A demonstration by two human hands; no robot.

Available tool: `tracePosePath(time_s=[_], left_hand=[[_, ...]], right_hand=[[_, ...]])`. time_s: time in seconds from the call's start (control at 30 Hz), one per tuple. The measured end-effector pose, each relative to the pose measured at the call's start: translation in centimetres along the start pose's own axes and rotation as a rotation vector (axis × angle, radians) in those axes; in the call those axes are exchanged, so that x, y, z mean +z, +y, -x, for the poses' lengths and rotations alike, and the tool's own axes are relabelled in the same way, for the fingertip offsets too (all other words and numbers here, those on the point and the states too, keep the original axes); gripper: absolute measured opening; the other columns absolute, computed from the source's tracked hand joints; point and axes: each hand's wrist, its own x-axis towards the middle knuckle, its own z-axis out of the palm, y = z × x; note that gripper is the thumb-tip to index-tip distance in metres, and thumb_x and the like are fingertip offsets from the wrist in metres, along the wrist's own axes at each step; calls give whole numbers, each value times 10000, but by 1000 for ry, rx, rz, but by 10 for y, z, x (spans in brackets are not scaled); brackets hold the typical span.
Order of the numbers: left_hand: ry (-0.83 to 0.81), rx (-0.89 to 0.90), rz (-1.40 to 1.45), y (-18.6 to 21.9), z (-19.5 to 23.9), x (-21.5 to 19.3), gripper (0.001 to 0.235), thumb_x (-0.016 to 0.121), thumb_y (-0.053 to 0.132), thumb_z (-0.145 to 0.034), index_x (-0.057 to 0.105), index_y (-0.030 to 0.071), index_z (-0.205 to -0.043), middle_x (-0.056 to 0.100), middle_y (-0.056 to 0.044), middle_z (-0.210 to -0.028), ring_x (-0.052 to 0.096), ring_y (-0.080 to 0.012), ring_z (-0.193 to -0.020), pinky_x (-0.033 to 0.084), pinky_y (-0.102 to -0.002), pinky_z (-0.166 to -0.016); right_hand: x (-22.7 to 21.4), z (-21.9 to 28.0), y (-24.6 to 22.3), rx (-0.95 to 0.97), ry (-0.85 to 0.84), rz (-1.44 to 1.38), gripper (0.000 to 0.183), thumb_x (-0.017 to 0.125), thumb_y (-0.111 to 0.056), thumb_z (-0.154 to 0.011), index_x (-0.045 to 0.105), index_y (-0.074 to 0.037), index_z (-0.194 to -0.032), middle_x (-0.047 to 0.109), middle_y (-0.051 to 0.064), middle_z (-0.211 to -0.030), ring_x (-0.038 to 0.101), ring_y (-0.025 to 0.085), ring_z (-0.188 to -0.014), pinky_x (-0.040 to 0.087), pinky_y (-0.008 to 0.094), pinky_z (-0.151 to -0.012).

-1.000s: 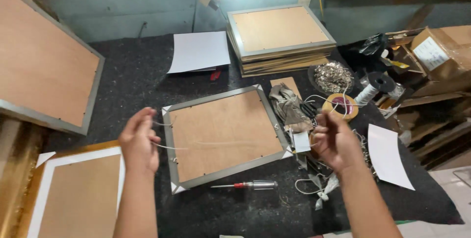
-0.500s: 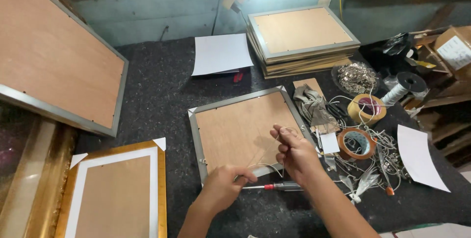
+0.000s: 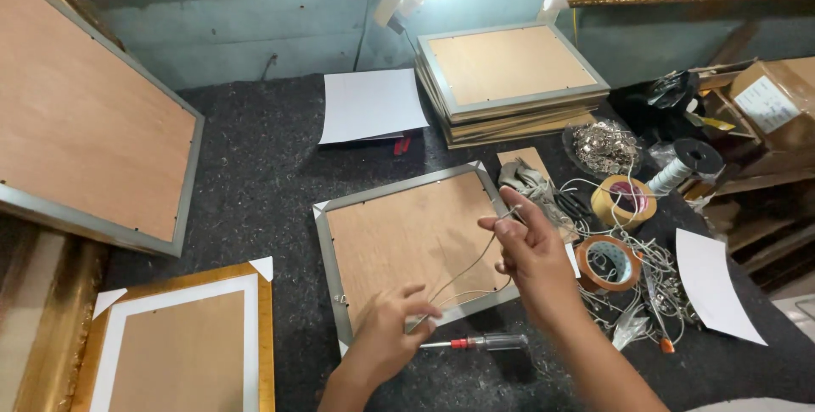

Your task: Attaching a hanging wire to the back of a picture frame using a screwdriver, scissors, and tape

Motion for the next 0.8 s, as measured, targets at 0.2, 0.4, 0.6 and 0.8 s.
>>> tracePosePath(time_s=[0.2, 0.4, 0.6, 0.8], left_hand=[[405, -100, 485, 61, 8, -33, 281, 642, 341, -661, 684, 193, -896, 697, 59, -915, 631, -108, -807, 484, -287, -738], [394, -71, 771, 67, 3, -40, 230, 648, 224, -739, 745, 48, -848, 504, -21, -766, 550, -102, -646, 464, -190, -417], [851, -96, 1059, 20, -14, -45, 104, 664, 153, -780, 663, 52, -803, 520, -3, -675, 374, -47, -561, 294, -134, -465], [1191, -352, 1044, -67, -20, -47, 112, 693, 214, -752, 626, 124, -748, 462, -10, -594, 419, -82, -519, 315, -141, -415]], right_hand=[[11, 16, 7, -217, -171, 316, 708, 560, -148, -767, 224, -171, -1390, 732, 75, -870, 374, 47, -440, 351, 209, -475], [20, 16, 24, -306, -312, 456, 691, 594, -139, -780, 256, -221, -1376, 665, 4, -727, 446, 63, -534, 357, 229, -483], [-6, -29, 32, 205, -535, 20, 372, 432, -98, -817, 545, -50, -1168, 404, 8, -607, 271, 63, -498, 215, 175, -403], [-52, -66, 26, 150, -295, 183, 326, 466, -118, -837, 541, -68, -1151, 358, -52, -650, 290, 33, -573, 221, 167, -459]])
